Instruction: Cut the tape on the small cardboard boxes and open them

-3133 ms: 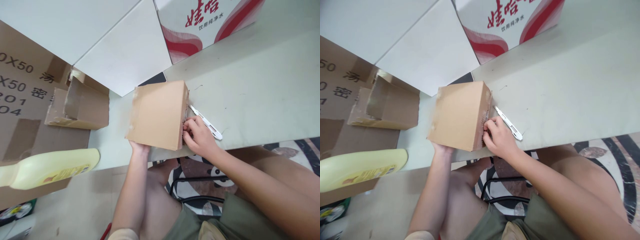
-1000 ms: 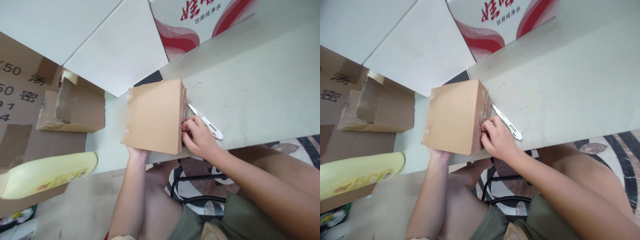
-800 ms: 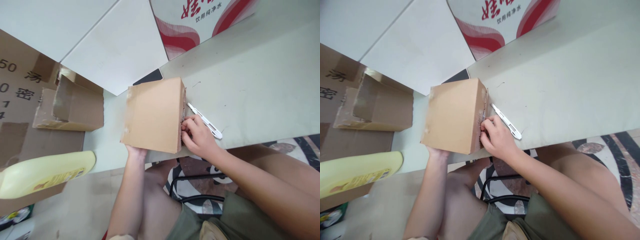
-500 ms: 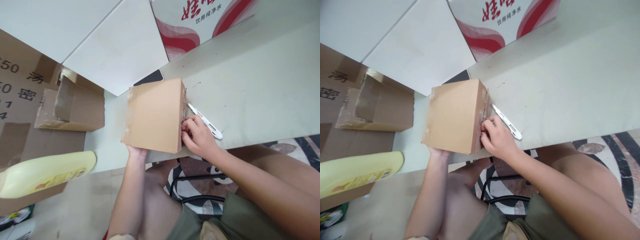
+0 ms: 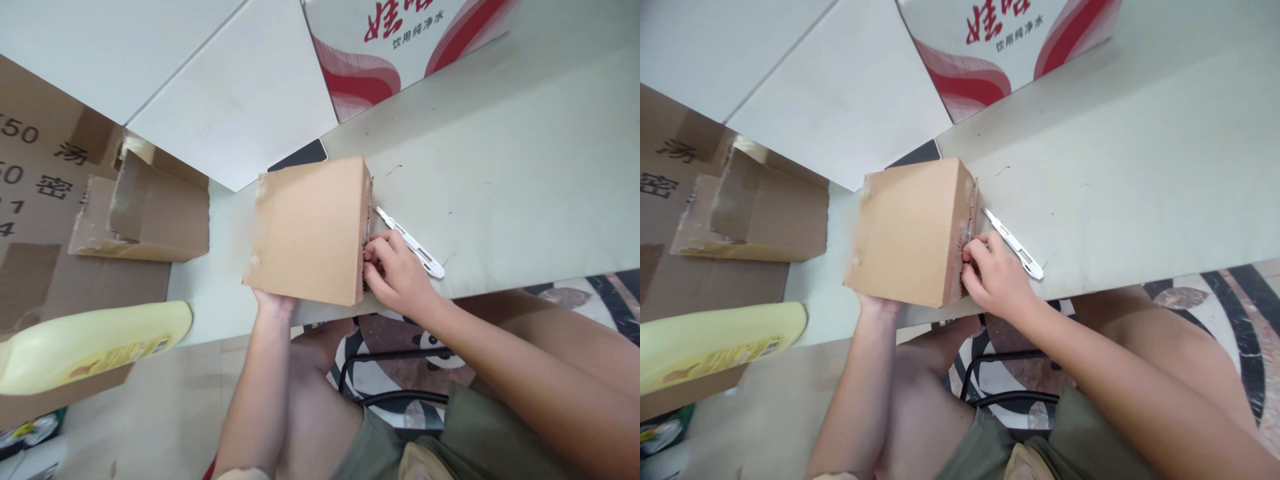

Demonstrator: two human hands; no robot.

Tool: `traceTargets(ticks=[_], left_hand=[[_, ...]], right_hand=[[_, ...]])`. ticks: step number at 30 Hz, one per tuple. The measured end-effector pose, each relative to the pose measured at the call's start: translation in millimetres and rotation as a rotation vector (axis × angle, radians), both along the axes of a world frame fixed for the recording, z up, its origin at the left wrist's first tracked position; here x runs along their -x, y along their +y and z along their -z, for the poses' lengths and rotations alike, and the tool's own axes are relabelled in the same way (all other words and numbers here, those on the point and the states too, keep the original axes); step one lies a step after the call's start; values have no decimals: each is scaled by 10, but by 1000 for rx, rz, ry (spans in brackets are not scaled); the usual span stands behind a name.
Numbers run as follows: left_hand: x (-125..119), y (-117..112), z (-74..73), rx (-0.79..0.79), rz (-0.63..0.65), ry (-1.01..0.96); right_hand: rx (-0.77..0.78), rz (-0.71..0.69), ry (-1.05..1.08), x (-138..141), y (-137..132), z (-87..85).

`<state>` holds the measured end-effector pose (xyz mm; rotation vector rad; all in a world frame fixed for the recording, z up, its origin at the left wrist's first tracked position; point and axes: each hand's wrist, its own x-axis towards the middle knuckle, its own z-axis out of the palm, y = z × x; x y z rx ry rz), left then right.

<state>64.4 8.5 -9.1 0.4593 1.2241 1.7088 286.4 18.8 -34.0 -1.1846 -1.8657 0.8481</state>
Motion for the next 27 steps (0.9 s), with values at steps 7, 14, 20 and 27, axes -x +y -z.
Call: traceTargets(ticks=[7,14,20,27], left_hand=[[21,-10,16,-2,19,14],[17,-6,21,14,-3,33],[-8,10,3,17,-20,15],[-5,8,6,10,-9,7]], right_hand=[[5,3,-2,1,1,-10],[7,2,16,-2,-2,-16],[5,-2,10,-1,3,-12],[8,-3,16,-1,1,-4]])
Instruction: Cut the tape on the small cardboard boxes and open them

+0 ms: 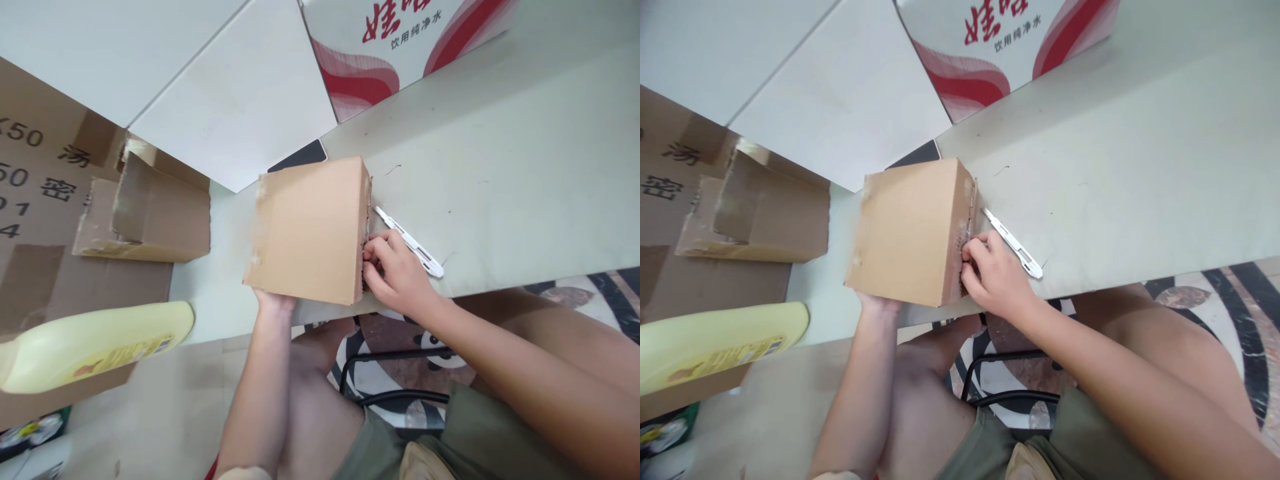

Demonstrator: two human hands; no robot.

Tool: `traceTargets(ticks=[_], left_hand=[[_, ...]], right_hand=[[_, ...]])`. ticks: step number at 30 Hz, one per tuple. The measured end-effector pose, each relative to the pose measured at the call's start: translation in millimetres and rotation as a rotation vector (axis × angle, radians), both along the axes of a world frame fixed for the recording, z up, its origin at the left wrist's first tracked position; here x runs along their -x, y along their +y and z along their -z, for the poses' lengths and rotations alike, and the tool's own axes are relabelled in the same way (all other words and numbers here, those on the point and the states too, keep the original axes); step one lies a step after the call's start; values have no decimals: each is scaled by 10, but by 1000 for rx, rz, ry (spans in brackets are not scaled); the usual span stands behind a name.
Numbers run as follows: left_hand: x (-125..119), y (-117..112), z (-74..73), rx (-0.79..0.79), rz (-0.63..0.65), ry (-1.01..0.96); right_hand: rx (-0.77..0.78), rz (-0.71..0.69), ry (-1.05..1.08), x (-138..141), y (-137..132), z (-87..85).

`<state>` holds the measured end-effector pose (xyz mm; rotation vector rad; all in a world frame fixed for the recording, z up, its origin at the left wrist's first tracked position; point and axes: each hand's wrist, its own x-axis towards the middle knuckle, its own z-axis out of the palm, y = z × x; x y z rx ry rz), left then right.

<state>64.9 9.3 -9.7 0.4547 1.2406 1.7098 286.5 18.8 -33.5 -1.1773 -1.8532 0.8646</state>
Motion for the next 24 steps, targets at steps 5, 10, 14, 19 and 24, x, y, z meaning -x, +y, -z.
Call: traceTargets(ticks=[5,10,14,19,24], left_hand=[[-20,3,-18,-13,6,-3],[-25,6,-32,-5,16,20],[-14,9,-17,0,-3,22],[5,1,3,22,-19,6],[12,-8,10,8,2,15]], right_hand=[[0,0,3,1,0,4],[2,0,16,1,3,2],[4,0,9,-1,1,-5],[2,-2,1,-1,0,-7],[3,-3,-2,2,2,-5]])
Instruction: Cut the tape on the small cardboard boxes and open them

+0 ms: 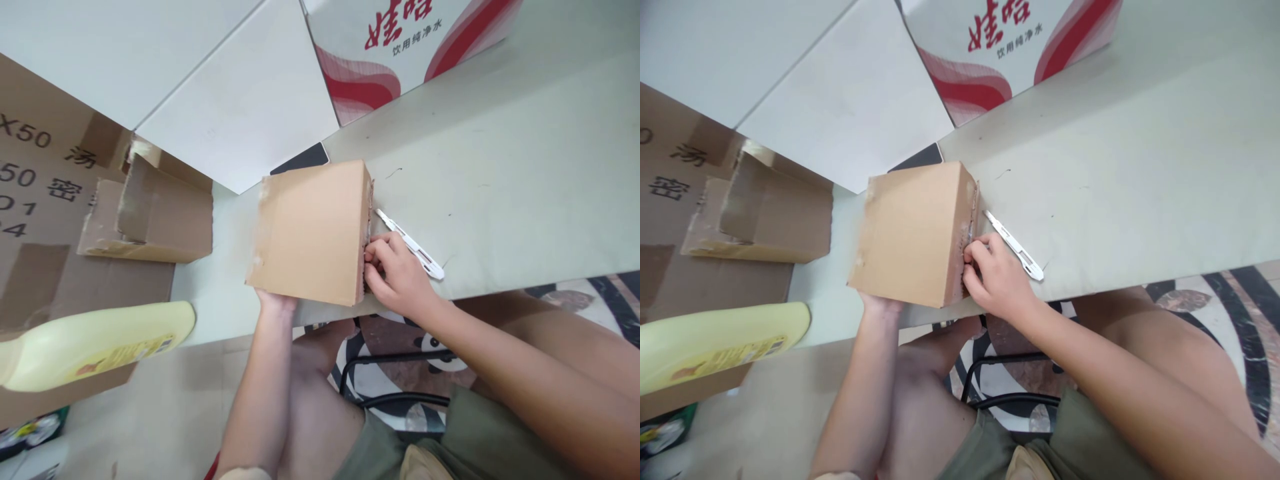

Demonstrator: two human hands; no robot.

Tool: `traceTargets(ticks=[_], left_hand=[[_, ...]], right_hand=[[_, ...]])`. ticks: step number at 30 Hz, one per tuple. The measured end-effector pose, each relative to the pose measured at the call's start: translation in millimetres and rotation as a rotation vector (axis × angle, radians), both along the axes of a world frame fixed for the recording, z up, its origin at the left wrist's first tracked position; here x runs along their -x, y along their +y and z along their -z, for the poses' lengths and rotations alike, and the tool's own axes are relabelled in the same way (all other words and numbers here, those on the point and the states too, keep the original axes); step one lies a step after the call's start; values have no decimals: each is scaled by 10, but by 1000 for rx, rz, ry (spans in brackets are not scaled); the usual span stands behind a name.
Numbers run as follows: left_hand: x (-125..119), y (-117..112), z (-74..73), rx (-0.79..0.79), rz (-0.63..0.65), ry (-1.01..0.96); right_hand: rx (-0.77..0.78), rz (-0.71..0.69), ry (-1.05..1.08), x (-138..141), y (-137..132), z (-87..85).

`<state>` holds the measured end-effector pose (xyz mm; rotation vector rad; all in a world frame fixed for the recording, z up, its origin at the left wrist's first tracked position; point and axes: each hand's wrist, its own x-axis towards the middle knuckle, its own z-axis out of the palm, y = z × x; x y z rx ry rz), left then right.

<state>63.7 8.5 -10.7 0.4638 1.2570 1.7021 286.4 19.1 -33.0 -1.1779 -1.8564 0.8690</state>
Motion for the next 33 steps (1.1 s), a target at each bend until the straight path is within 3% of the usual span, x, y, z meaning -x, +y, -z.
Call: traceTargets(ticks=[33], left_hand=[[-26,7,-23,-18,2,-26]], right_hand=[[-28,5,-11,0,2,10]])
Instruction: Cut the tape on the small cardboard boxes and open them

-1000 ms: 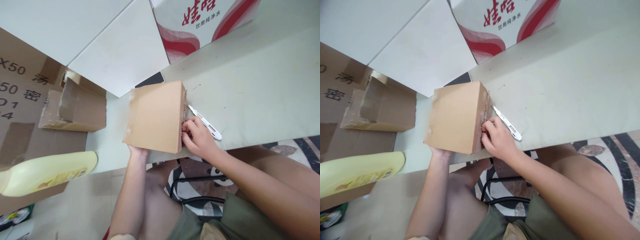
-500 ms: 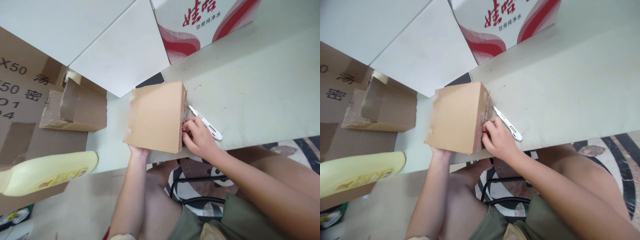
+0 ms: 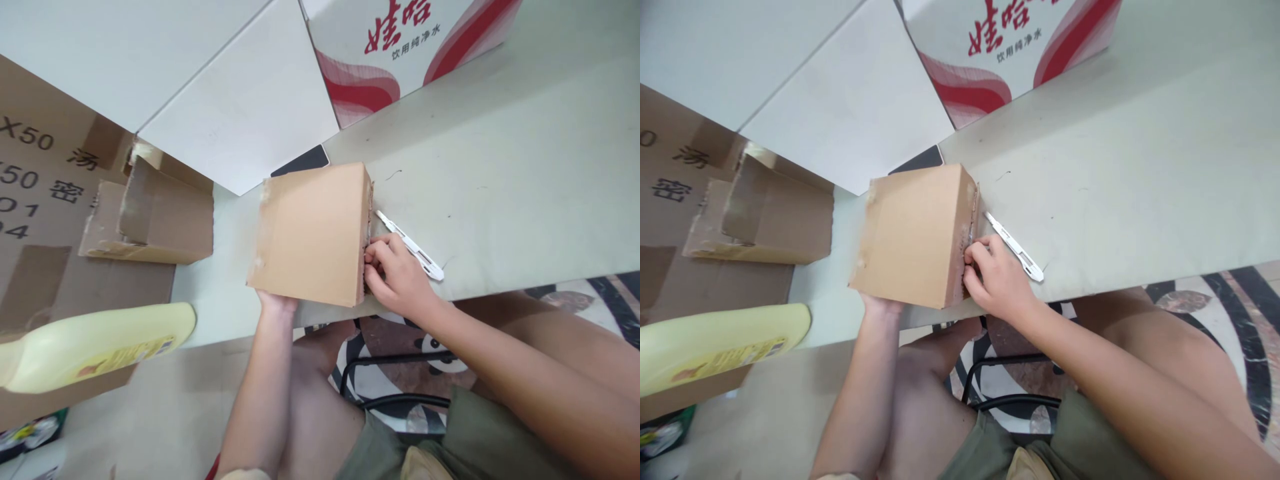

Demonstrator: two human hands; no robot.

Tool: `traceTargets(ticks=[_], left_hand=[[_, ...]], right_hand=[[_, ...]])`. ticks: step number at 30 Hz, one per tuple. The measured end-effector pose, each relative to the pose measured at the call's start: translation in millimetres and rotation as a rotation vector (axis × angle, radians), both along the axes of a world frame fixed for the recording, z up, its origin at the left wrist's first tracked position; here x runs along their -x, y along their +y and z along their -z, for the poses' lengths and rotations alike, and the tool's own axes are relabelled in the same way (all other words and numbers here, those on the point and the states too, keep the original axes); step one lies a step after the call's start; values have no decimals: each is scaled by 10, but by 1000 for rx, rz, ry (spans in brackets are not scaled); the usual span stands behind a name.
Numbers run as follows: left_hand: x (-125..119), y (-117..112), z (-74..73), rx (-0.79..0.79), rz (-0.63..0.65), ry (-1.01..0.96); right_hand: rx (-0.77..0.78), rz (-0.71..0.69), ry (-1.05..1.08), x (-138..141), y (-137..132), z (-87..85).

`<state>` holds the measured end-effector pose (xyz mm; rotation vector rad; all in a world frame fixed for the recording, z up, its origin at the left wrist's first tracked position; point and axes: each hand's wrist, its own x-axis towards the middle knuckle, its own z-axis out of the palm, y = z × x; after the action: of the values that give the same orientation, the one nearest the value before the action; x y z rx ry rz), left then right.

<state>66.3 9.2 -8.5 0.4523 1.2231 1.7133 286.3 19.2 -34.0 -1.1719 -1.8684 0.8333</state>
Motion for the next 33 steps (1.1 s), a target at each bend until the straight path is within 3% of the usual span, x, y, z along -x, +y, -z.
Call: traceTargets(ticks=[33], left_hand=[[-6,9,-16,-13,-4,16]], right_hand=[[2,3,-2,4,-3,-4]])
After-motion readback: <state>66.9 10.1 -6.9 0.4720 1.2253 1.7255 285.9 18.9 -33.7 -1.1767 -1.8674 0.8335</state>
